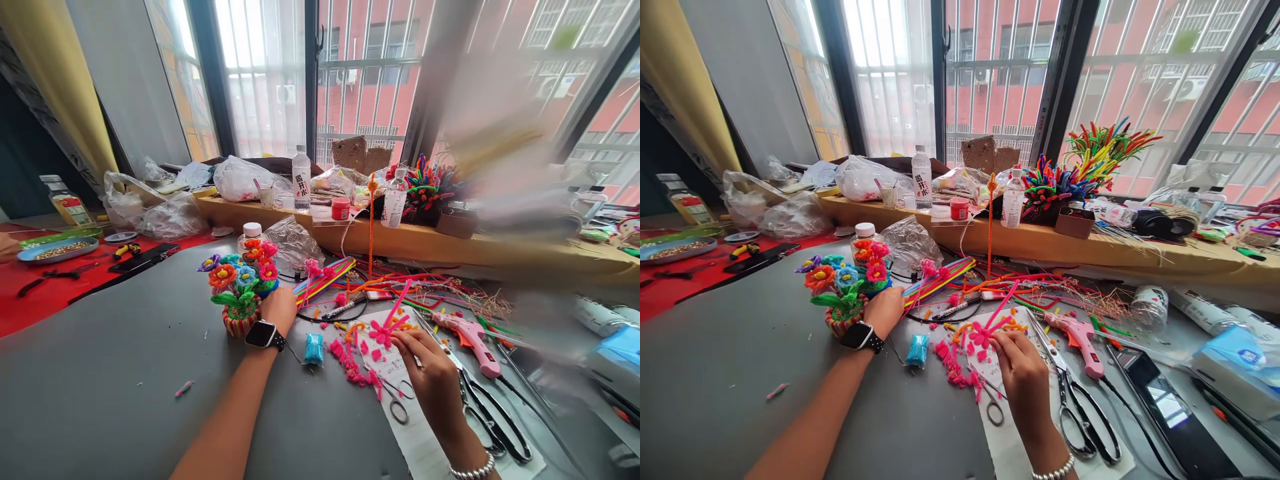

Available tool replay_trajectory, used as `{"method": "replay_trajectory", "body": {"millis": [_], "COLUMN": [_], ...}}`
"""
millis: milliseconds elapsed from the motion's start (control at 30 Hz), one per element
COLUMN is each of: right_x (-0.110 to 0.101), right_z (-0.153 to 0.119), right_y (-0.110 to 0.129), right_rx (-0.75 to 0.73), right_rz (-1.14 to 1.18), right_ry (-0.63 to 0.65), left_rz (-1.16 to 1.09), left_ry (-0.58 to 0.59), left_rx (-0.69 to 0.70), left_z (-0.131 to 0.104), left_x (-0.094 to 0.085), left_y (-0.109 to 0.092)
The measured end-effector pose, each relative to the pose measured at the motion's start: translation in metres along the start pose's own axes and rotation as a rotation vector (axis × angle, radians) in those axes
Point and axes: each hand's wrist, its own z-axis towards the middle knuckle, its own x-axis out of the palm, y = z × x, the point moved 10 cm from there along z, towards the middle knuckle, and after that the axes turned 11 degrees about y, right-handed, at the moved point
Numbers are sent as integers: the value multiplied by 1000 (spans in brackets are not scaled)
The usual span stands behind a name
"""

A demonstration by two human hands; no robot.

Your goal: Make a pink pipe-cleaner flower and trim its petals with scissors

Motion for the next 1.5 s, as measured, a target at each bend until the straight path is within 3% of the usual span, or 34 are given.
{"method": "replay_trajectory", "body": {"millis": [400, 600, 733, 833, 1100, 1333, 1500], "right_x": [2, 3, 3, 2, 1, 3, 6], "right_z": [0, 0, 0, 1, 2, 1, 0], "right_y": [-1, -2, -4, -2, -1, -3, -5], "right_rx": [10, 27, 32, 24, 29, 37, 43], "right_rz": [-18, -4, 10, 5, -7, 0, 18], "right_ry": [18, 28, 18, 19, 32, 30, 42], "left_rz": [21, -315, -754, -957, -1319, -1518, -1531], "left_ry": [-22, -123, -199, -113, 193, 303, 288], "left_rx": [90, 88, 138, 102, 81, 134, 157], "left_z": [-9, -8, -8, -5, -9, -12, -12], "left_x": [3, -4, -3, 11, 46, 56, 57], "left_y": [-29, -19, -12, -12, -39, -53, -57]}}
